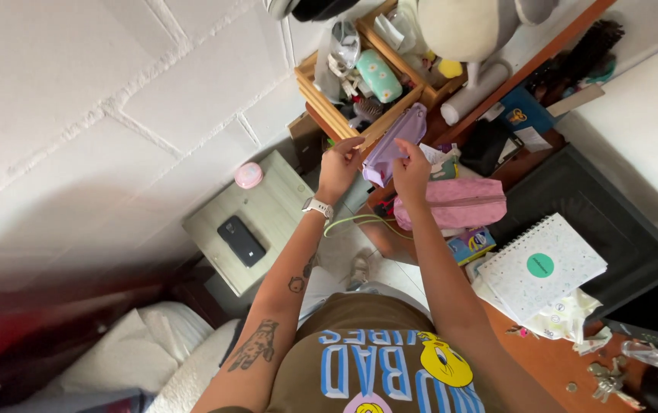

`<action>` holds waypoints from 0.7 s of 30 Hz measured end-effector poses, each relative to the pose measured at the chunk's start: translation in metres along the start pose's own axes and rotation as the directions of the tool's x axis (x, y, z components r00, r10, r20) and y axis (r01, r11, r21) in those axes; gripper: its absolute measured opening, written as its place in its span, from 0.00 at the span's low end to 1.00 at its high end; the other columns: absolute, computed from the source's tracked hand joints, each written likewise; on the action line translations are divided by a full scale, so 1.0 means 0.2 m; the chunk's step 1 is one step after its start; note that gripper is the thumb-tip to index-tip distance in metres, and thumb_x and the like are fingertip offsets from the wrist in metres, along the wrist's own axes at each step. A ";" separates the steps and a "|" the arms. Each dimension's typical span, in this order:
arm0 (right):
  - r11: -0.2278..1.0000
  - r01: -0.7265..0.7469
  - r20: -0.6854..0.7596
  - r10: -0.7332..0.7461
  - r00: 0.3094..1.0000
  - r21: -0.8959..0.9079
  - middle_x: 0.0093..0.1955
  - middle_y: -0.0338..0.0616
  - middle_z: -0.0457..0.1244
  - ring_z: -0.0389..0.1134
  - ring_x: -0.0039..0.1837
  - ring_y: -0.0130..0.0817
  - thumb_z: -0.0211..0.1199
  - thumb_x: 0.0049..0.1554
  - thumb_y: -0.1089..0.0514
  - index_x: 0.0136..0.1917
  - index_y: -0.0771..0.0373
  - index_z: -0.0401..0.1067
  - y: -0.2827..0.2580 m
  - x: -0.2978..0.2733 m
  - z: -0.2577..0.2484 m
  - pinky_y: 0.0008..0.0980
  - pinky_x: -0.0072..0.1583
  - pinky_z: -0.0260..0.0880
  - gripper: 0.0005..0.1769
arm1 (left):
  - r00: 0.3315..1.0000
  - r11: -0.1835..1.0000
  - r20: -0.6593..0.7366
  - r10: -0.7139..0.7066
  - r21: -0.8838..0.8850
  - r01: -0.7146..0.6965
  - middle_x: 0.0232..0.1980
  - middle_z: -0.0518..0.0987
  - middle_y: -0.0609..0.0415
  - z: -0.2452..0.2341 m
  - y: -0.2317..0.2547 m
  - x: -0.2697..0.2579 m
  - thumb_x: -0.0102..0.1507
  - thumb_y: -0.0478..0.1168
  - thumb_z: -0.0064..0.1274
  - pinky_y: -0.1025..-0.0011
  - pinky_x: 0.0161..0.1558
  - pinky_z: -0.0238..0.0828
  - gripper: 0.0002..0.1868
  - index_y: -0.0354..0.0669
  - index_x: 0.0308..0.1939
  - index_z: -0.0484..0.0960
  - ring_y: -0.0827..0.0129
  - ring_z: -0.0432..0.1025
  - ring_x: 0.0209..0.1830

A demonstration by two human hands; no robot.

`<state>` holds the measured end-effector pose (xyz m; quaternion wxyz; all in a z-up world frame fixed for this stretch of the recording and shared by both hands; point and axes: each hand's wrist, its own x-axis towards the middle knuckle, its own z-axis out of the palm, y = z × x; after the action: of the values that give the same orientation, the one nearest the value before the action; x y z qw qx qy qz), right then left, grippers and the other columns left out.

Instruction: The person organizes items on a cluttered desk and shelves, moving papers, a stuffed toy, and small objects into drawers and storage areas. They open and close drawers, place items on shelves, and rearrange objects to tidy the space.

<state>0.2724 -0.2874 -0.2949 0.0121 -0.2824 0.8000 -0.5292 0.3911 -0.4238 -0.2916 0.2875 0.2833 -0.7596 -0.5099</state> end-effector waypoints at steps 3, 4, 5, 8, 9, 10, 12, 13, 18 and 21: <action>0.997 -0.051 -0.020 0.051 0.999 -0.051 0.56 0.48 0.69 0.71 0.61 0.44 0.59 0.50 0.70 0.61 0.58 0.77 -0.04 0.07 0.07 0.34 0.56 0.77 0.26 | 0.999 1.000 0.039 0.007 0.017 -0.008 0.55 0.84 0.47 -0.05 -0.03 0.12 0.62 0.34 0.53 0.68 0.40 0.82 0.16 0.49 0.53 0.87 0.53 0.81 0.45; 0.997 -0.060 -0.041 0.058 0.998 -0.051 0.56 0.48 0.69 0.71 0.61 0.44 0.59 0.50 0.70 0.61 0.58 0.77 -0.06 0.10 0.09 0.34 0.56 0.77 0.26 | 0.998 1.000 0.058 0.018 0.017 -0.019 0.55 0.84 0.47 -0.06 -0.04 0.16 0.62 0.34 0.53 0.68 0.40 0.82 0.16 0.49 0.53 0.87 0.53 0.81 0.45; 0.994 -0.102 -0.030 0.101 0.994 -0.027 0.60 0.49 0.67 0.67 0.65 0.46 0.59 0.52 0.68 0.64 0.58 0.74 -0.07 0.13 0.11 0.37 0.61 0.74 0.26 | 0.997 0.999 0.070 0.045 0.003 -0.045 0.54 0.84 0.47 -0.07 -0.05 0.20 0.63 0.33 0.53 0.69 0.38 0.81 0.16 0.47 0.53 0.86 0.54 0.81 0.44; 0.988 -0.157 -0.037 0.158 0.987 0.004 0.67 0.53 0.62 0.61 0.72 0.51 0.59 0.57 0.63 0.70 0.60 0.69 -0.05 0.27 0.19 0.44 0.68 0.67 0.27 | 0.988 0.995 0.114 0.100 -0.020 -0.099 0.54 0.84 0.49 -0.09 -0.10 0.35 0.64 0.32 0.53 0.70 0.38 0.81 0.16 0.45 0.55 0.86 0.57 0.82 0.44; 0.985 -0.171 -0.032 0.171 0.985 0.013 0.71 0.56 0.58 0.57 0.75 0.54 0.59 0.59 0.60 0.73 0.61 0.65 -0.02 0.32 0.22 0.49 0.72 0.63 0.29 | 0.985 0.994 0.129 0.112 -0.021 -0.110 0.54 0.84 0.50 -0.09 -0.12 0.40 0.65 0.32 0.52 0.71 0.39 0.82 0.16 0.45 0.56 0.86 0.58 0.81 0.45; 0.985 -0.170 -0.049 0.170 0.984 0.010 0.71 0.56 0.58 0.57 0.75 0.54 0.59 0.59 0.60 0.73 0.61 0.65 -0.04 0.36 0.24 0.49 0.72 0.63 0.29 | 0.982 0.992 0.140 0.125 -0.029 -0.122 0.54 0.84 0.50 -0.09 -0.13 0.44 0.65 0.32 0.52 0.71 0.39 0.82 0.16 0.45 0.56 0.86 0.58 0.81 0.45; 0.961 -0.261 -0.034 0.265 0.964 0.087 0.75 0.58 0.51 0.51 0.78 0.58 0.64 0.61 0.54 0.77 0.63 0.59 -0.09 0.43 0.27 0.57 0.75 0.55 0.34 | 0.979 0.989 0.156 0.133 -0.086 -0.121 0.55 0.82 0.44 -0.08 -0.15 0.53 0.67 0.31 0.50 0.67 0.42 0.82 0.16 0.39 0.58 0.83 0.53 0.81 0.47; 0.962 -0.259 -0.052 0.264 0.963 0.088 0.75 0.58 0.51 0.51 0.78 0.58 0.64 0.61 0.54 0.77 0.63 0.59 -0.06 0.48 0.29 0.57 0.75 0.55 0.34 | 0.975 0.987 0.167 0.146 -0.092 -0.132 0.55 0.82 0.44 -0.08 -0.13 0.56 0.67 0.31 0.50 0.67 0.42 0.82 0.16 0.39 0.58 0.83 0.53 0.81 0.47; 0.942 -0.336 -0.010 0.336 0.942 -0.003 0.82 0.63 0.39 0.35 0.83 0.63 0.74 0.54 0.32 0.83 0.69 0.43 0.04 0.74 0.40 0.60 0.79 0.37 0.63 | 0.965 0.982 0.187 0.183 -0.082 -0.170 0.49 0.82 0.43 -0.04 -0.18 0.77 0.67 0.31 0.50 0.62 0.37 0.84 0.16 0.37 0.59 0.81 0.48 0.79 0.47; 0.923 -0.370 0.028 0.375 0.927 -0.101 0.79 0.71 0.41 0.41 0.81 0.64 0.69 0.56 0.28 0.80 0.75 0.42 -0.14 0.86 0.42 0.61 0.78 0.44 0.64 | 0.966 0.979 0.166 0.196 -0.092 -0.183 0.53 0.81 0.40 -0.03 -0.20 0.86 0.67 0.30 0.52 0.64 0.40 0.83 0.16 0.36 0.58 0.83 0.47 0.79 0.48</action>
<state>0.1664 -0.4451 -0.2599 0.1177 -0.1379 0.8626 -0.4723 0.2843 -0.5647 -0.3021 0.2779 0.1524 -0.7856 -0.5314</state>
